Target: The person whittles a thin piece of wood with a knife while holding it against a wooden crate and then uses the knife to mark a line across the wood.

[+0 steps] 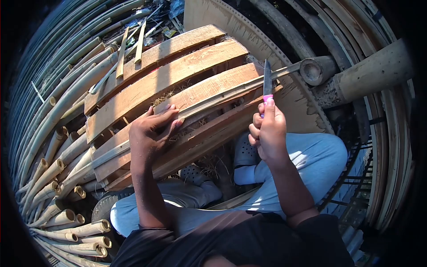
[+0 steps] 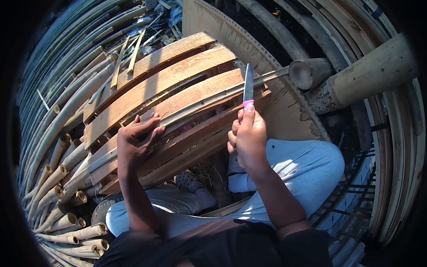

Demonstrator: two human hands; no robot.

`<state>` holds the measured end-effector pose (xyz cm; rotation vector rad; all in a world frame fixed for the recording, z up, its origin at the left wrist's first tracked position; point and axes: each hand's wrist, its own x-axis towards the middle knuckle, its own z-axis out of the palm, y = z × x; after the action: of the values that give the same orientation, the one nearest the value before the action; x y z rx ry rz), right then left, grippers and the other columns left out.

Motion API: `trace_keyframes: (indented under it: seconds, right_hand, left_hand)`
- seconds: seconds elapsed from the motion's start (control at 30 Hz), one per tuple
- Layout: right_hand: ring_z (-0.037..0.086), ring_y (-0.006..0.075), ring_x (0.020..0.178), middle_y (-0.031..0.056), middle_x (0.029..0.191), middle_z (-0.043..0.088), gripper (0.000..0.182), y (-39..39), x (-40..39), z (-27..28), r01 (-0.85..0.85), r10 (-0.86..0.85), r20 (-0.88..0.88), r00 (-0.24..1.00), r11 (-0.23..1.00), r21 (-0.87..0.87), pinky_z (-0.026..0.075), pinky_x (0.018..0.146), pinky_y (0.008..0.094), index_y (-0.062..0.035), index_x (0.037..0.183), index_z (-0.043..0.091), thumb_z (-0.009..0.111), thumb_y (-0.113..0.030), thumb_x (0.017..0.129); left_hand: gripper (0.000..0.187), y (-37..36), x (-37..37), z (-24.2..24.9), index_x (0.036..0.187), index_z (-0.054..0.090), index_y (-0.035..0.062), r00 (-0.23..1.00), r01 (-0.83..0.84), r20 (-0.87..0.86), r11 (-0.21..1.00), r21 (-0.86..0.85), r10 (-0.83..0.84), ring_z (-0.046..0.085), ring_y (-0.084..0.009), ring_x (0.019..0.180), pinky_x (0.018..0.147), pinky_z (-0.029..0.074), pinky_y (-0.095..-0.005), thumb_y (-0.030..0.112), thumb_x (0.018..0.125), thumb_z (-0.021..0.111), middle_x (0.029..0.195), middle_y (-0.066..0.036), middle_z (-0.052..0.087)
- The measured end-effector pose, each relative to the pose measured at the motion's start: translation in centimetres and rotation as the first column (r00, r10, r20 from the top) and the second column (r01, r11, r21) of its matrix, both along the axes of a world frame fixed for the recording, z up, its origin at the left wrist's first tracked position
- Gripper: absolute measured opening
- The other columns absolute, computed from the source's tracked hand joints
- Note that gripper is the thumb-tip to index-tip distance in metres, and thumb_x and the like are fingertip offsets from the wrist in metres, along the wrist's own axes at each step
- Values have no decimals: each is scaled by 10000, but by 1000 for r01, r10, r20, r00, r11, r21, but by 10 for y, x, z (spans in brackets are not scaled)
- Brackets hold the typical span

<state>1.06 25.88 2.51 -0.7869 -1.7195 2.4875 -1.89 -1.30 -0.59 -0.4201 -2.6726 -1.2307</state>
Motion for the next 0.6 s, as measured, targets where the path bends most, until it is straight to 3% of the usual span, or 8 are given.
trace_keyframes:
  seconds: [0.03,0.07,0.17,0.2,0.27,0.4,0.5,0.6]
  right_hand:
    - [288,51,379,-47,589,347,354,8,-4,6,119,-106,-100,989,983,139,256,337,260,-140,949,442,356,-419,1148]
    - [307,45,382,-51,590,361,352,20,-5,-2,184,-162,-169,972,975,126,256,339,253,-133,953,443,357,-413,1149]
    - [313,46,390,-59,586,361,359,-13,1,-14,-219,183,257,949,968,120,245,341,245,-142,947,455,393,-440,1137]
    - [332,50,392,-50,583,364,360,-24,2,-24,-171,143,119,983,944,283,259,336,252,-134,943,447,387,-431,1139]
    - [329,49,392,-47,588,369,358,-16,2,-17,-193,161,177,971,964,182,259,335,254,-130,933,445,395,-419,1139]
    - [369,63,369,-50,546,368,378,2,-4,-11,-263,218,194,956,933,246,294,317,271,-113,905,437,385,-403,1142]
    - [276,28,409,-58,584,360,363,15,-7,2,-357,340,271,900,934,14,186,349,244,-142,902,432,389,-411,1141]
    - [284,29,418,-50,618,399,367,13,-7,5,-335,342,272,899,939,-73,190,353,241,-145,894,442,397,-413,1139]
  left_hand:
    - [303,-1,0,0,1144,793,141,1000,9,-1,1000,-7,-9,718,-291,1127,1166,435,-526,300,886,814,1131,-98,767]
    - [303,-1,1,-1,1145,792,139,1000,17,-3,1000,-13,-17,715,-290,1134,1167,434,-526,297,888,813,1134,-100,766]
    - [302,-1,0,-1,1144,791,132,1000,13,-3,1000,-23,-13,713,-285,1144,1171,428,-529,292,889,813,1138,-104,765]
    - [302,0,0,-1,1144,791,132,1000,17,-5,999,-27,-18,713,-285,1144,1171,428,-529,292,889,813,1138,-104,765]
    - [306,1,1,1,1145,790,124,1000,12,9,1000,-23,-12,712,-285,1148,1177,420,-532,289,889,813,1144,-111,762]
    - [293,1,0,1,1143,791,122,1000,26,-2,1000,-6,-26,710,-288,1155,1179,416,-534,270,891,812,1148,-115,761]
    - [277,-1,-1,0,1135,795,118,999,51,-10,999,-10,-51,709,-286,1160,1178,418,-536,248,891,812,1147,-120,762]
    - [269,0,-1,0,1132,796,115,998,54,-26,998,-26,-55,712,-288,1158,1173,425,-535,230,889,812,1145,-120,764]
